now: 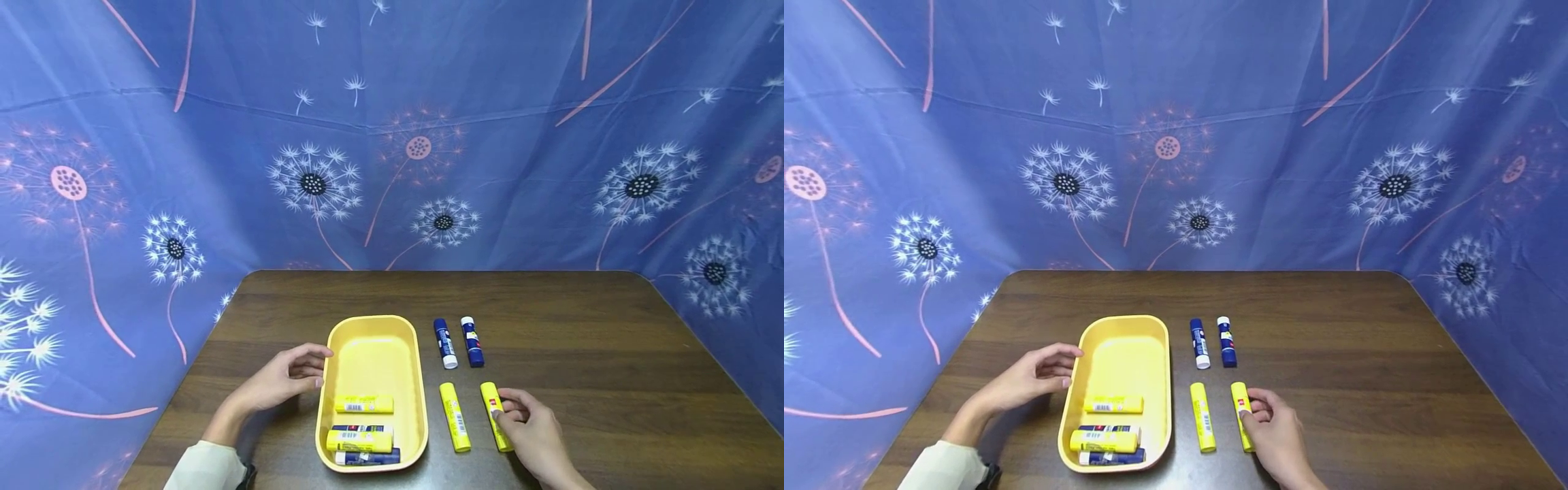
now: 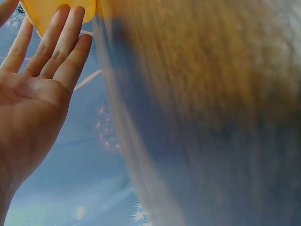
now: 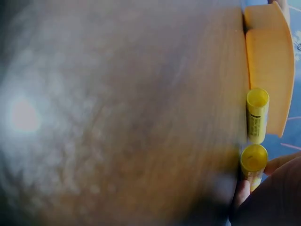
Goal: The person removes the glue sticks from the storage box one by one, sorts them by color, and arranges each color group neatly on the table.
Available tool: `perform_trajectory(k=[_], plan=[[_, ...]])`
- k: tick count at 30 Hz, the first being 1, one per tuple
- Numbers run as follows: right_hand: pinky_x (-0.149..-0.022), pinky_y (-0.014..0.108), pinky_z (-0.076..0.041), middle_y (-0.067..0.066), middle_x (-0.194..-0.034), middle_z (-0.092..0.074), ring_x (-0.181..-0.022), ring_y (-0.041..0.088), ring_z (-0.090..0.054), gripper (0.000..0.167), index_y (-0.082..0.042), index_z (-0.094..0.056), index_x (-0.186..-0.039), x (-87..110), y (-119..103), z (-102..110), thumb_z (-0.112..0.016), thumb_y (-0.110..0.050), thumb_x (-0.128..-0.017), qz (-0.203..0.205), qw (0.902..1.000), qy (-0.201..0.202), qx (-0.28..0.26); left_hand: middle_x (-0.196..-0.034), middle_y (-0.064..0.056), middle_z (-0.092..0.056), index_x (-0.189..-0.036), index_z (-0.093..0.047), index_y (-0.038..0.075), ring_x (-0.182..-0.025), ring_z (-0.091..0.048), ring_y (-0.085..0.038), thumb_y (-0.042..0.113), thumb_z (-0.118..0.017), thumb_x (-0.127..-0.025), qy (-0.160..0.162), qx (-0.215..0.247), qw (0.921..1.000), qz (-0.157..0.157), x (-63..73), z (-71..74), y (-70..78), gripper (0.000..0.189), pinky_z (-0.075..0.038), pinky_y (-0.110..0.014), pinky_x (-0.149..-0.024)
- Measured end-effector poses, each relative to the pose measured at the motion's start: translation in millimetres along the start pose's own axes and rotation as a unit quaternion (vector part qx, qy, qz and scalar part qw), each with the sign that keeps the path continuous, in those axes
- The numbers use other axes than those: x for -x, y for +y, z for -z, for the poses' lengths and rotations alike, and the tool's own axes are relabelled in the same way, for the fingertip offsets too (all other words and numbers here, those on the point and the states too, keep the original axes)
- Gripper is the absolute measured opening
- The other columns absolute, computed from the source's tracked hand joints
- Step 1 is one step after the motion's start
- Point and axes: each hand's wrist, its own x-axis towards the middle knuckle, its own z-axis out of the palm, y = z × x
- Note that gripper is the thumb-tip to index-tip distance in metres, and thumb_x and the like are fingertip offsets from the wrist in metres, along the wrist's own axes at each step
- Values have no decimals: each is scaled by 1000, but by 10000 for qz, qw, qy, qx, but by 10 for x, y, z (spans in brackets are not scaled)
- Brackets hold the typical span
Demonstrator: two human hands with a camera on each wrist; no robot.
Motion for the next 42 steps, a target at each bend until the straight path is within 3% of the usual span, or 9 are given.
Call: perform_trajectory(k=[5, 16, 22, 26, 31, 35, 42], plan=[[-65, 18, -48, 6, -100, -70, -79, 5, -57, 38, -1, -69, -125, -17, 1, -23, -76, -8, -88, 16, 9994, -7, 341, -132, -27, -64, -141, -53, -3, -121, -65, -41, 12, -70, -99, 19, 27, 10000, -8, 8, -5, 2, 48, -55, -23, -98], [-70, 17, -49, 6, -101, -70, -82, 4, -59, 42, 1, -66, -129, -30, 0, -1, -75, -11, -89, -66, 9997, -165, 158, -132, -28, -63, -141, -52, -4, -122, -64, -44, 12, -70, -99, 18, 87, 10000, -22, 28, 6, 0, 49, -56, -23, -98], [-69, 18, -50, 8, -103, -70, -85, 9, -59, 42, 3, -64, -131, -69, -18, 44, -72, -11, -92, -225, 9990, -392, -28, -132, -27, -64, -141, -53, -2, -119, -67, -32, 13, -70, -99, 32, 87, 9999, -61, 23, 8, -2, 49, -56, -23, -98], [-69, 19, -49, 10, -108, -68, -88, 10, -56, 43, 4, -61, -134, -117, -98, 112, -68, -11, -94, -288, 9978, -545, -232, -131, -26, -64, -141, -53, 0, -118, -68, -27, 15, -71, -99, 25, 66, 9999, -74, 14, 8, 1, 48, -56, -23, -98], [-76, 17, -53, 16, -125, -68, -94, 7, -60, 42, 2, -59, -137, -184, -354, 219, -67, -10, -98, 79, 9958, -689, -593, -132, -25, -64, -142, -53, -1, -120, -66, -36, 13, -69, -99, -46, 68, 10000, -56, -3, -4, -13, 48, -56, -23, -98], [-85, 18, -56, 18, -129, -67, -102, 7, -64, 42, -1, -60, -138, -252, -640, 280, -68, -10, -98, 676, 9868, -1151, -918, -132, -26, -64, -142, -53, -2, -120, -65, -41, 10, -69, -99, -33, 63, 10000, -28, -13, -16, -31, 47, -55, -23, -98], [-88, 23, -57, 17, -126, -66, -109, 19, -66, 41, -2, -61, -135, -443, -1053, 235, -71, -11, -96, 1615, 9522, -2321, -1154, -132, -25, -64, -141, -53, -1, -120, -65, -39, 11, -70, -98, 18, 57, 10000, -5, -15, -5, -36, 48, -56, -23, -98]])
